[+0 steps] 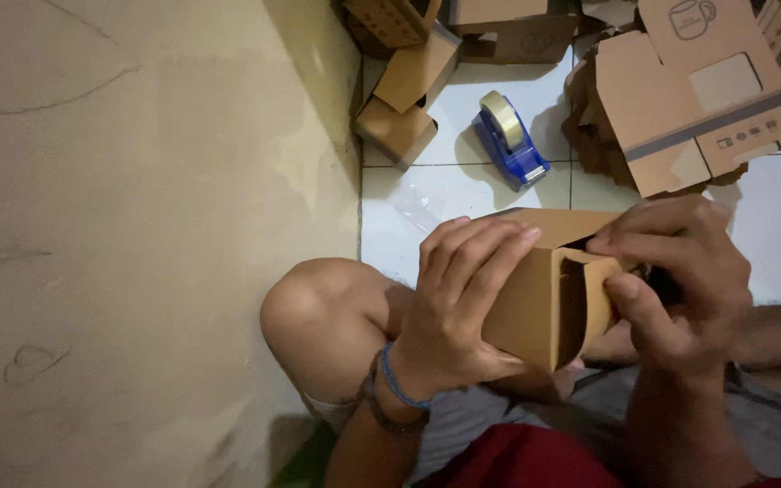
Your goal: The person sits on the floor and assembles a small cardboard box by folding its flaps and securing them with tape. They repeatedly pick up flat cardboard pieces, fold them into shape, and apply tape to the edges to hold the structure together.
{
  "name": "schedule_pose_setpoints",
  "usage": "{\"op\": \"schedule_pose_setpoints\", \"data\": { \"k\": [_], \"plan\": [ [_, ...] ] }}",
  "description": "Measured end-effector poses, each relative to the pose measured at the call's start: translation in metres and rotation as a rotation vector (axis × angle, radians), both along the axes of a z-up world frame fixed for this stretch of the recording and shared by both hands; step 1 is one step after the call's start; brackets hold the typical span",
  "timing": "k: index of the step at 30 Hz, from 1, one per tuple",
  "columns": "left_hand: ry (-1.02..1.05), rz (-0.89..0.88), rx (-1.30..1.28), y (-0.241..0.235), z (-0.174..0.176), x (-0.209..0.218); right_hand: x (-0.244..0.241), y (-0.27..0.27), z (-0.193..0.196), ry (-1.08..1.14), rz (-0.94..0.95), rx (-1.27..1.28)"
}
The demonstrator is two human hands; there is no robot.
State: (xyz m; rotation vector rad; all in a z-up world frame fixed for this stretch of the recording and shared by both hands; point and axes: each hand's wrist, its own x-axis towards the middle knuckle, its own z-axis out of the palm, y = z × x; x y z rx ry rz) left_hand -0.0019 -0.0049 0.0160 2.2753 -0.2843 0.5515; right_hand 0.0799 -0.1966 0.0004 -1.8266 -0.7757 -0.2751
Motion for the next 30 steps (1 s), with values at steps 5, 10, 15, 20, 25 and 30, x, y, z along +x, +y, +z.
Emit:
{"op": "schedule_pose_setpoints", "data": {
  "k": [5,10,15,20,25,30],
  "plan": [
    [-0.032,0.002,0.035,-0.001,0.003,0.001,-0.002,0.006,-0.001,-0.030,-0.042,-0.033],
    [-0.020,-0.026,0.027,0.003,0.002,-0.001,-0.005,0.003,-0.008,-0.014,-0.089,-0.033],
    [-0.038,-0.039,0.068,0.002,0.005,0.000,-0.007,0.003,-0.011,-0.014,-0.095,-0.029],
    [0.065,-0.002,0.068,0.005,0.000,-0.004,0.009,0.003,0.000,0.134,0.036,-0.179],
    [0.121,0.122,0.006,0.010,-0.003,-0.002,0.015,-0.038,-0.031,0.284,0.015,-0.040],
    [0.189,0.232,0.040,0.014,-0.006,-0.002,0.034,-0.082,-0.049,0.589,0.145,0.045]
  ]
}}
